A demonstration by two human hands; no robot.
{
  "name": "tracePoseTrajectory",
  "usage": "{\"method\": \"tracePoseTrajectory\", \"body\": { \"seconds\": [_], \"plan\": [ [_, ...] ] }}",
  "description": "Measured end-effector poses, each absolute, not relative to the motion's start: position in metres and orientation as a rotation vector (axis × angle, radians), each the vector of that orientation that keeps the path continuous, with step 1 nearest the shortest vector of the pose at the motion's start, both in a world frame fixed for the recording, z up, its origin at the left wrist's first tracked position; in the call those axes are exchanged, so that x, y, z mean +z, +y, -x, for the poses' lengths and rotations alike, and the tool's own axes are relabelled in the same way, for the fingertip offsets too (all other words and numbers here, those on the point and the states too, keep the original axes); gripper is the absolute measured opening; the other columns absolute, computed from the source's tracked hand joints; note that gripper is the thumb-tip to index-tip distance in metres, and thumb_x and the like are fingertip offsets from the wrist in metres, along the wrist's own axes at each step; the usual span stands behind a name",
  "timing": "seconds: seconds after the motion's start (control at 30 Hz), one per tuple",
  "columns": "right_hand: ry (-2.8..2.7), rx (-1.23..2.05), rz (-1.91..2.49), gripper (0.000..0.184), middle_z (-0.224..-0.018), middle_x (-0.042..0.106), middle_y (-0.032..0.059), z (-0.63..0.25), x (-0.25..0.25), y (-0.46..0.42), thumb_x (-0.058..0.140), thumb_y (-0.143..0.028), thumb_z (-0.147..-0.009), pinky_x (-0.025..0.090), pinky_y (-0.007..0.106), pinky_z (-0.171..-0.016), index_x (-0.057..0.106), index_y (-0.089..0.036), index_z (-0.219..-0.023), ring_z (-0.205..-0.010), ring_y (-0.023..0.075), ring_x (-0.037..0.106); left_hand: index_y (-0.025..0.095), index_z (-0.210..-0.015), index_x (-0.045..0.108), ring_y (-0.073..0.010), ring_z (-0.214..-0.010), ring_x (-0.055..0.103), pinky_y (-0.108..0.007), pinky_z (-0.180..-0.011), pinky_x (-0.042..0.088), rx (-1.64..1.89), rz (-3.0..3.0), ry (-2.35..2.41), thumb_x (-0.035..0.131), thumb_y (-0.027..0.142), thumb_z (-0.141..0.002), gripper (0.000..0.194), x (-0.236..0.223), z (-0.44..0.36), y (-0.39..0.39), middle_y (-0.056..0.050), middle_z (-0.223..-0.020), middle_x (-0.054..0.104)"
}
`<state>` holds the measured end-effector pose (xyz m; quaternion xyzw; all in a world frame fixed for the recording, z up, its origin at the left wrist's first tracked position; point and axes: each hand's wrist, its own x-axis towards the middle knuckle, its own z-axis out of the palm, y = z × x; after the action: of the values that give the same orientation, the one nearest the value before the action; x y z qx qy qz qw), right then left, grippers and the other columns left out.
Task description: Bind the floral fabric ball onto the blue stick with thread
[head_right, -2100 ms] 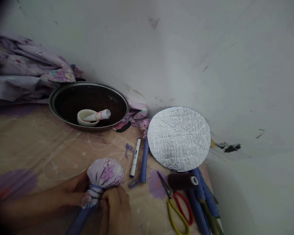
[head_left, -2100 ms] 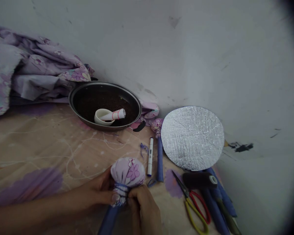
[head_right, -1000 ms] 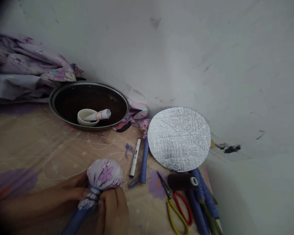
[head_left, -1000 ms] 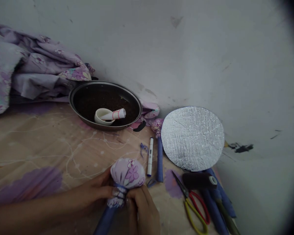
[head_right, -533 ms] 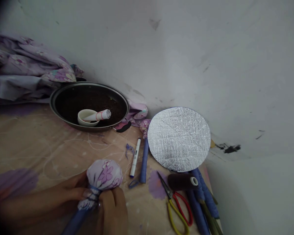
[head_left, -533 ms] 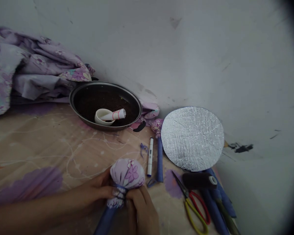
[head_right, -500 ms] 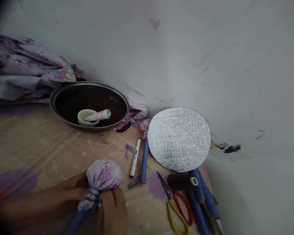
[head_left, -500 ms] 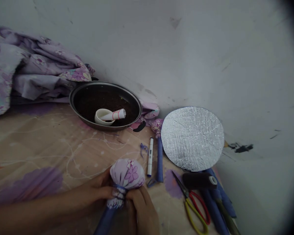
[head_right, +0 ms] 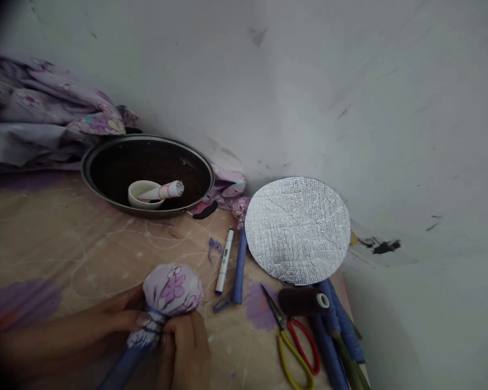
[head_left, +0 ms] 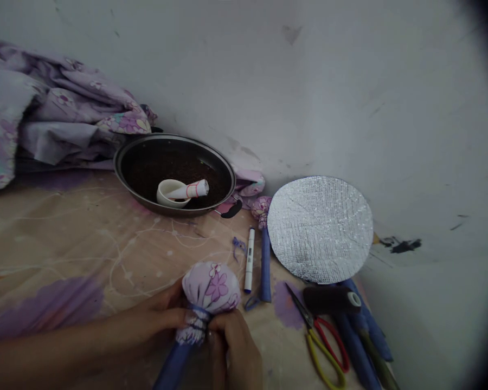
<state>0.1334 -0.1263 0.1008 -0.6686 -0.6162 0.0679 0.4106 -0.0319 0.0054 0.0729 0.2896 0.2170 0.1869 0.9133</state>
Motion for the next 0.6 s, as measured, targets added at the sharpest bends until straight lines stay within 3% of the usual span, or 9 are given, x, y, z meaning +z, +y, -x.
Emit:
{"method": "tracePoseTrajectory", "body": {
  "seconds": [0.13, 0.27, 0.37, 0.5, 0.6],
  "plan": [
    [-1.527, 0.115, 1.691, 0.032, -0.093, 0.08, -0.0031, -0.129, 0.098, -0.125, 0.055, -0.003, -0.112, 0.063, 0.022, -0.074, 0.065, -0.033, -0.107, -0.078, 0.0183, 0.083, 0.027, -0.152, 0.085, -0.0232, -0.104, 0.089, -0.036, -0.107, 0.065, 0.455, -0.565, 0.391, 0.107, 0.033, -0.084, 0.071, 0.048, 0.031, 0.001, 0.0, -0.131, 0.098],
    [-1.549, 0.129, 1.716, 0.032, -0.092, 0.079, -0.0029, -0.129, 0.103, -0.122, 0.054, -0.003, -0.112, 0.063, 0.022, -0.073, 0.065, -0.032, -0.106, -0.077, 0.0183, 0.082, 0.028, -0.159, 0.082, -0.033, -0.13, 0.088, -0.037, -0.11, 0.065, 0.451, -0.598, 0.377, 0.106, 0.037, -0.086, 0.077, 0.033, 0.031, -0.001, -0.003, -0.141, 0.096],
    [-1.617, 0.098, 1.719, 0.033, -0.092, 0.079, -0.0022, -0.134, 0.11, -0.121, 0.053, -0.003, -0.111, 0.062, 0.022, -0.074, 0.068, -0.032, -0.105, -0.077, 0.0184, 0.082, 0.029, -0.16, 0.082, -0.0344, -0.141, 0.085, -0.036, -0.11, 0.065, 0.45, -0.596, 0.371, 0.105, 0.037, -0.088, 0.076, 0.038, 0.031, 0.001, -0.002, -0.143, 0.095],
    [-1.754, 0.049, 1.779, 0.03, -0.093, 0.078, -0.002, -0.147, 0.12, -0.124, 0.059, -0.005, -0.105, 0.059, 0.026, -0.065, 0.075, -0.031, -0.108, -0.062, 0.0188, 0.073, 0.029, -0.167, 0.076, -0.0348, -0.143, 0.084, -0.043, -0.121, 0.064, 0.434, -0.585, 0.359, 0.105, 0.035, -0.089, 0.083, 0.045, 0.029, 0.001, -0.005, -0.142, 0.095],
    [-1.837, 0.044, 1.81, 0.029, -0.098, 0.081, -0.001, -0.156, 0.126, -0.128, 0.063, -0.005, -0.104, 0.056, 0.028, -0.06, 0.077, -0.03, -0.107, -0.052, 0.0168, 0.067, 0.027, -0.162, 0.078, -0.0337, -0.132, 0.087, -0.042, -0.117, 0.066, 0.434, -0.57, 0.352, 0.109, 0.038, -0.086, 0.083, 0.044, 0.027, 0.001, -0.008, -0.14, 0.095]
  ]
}}
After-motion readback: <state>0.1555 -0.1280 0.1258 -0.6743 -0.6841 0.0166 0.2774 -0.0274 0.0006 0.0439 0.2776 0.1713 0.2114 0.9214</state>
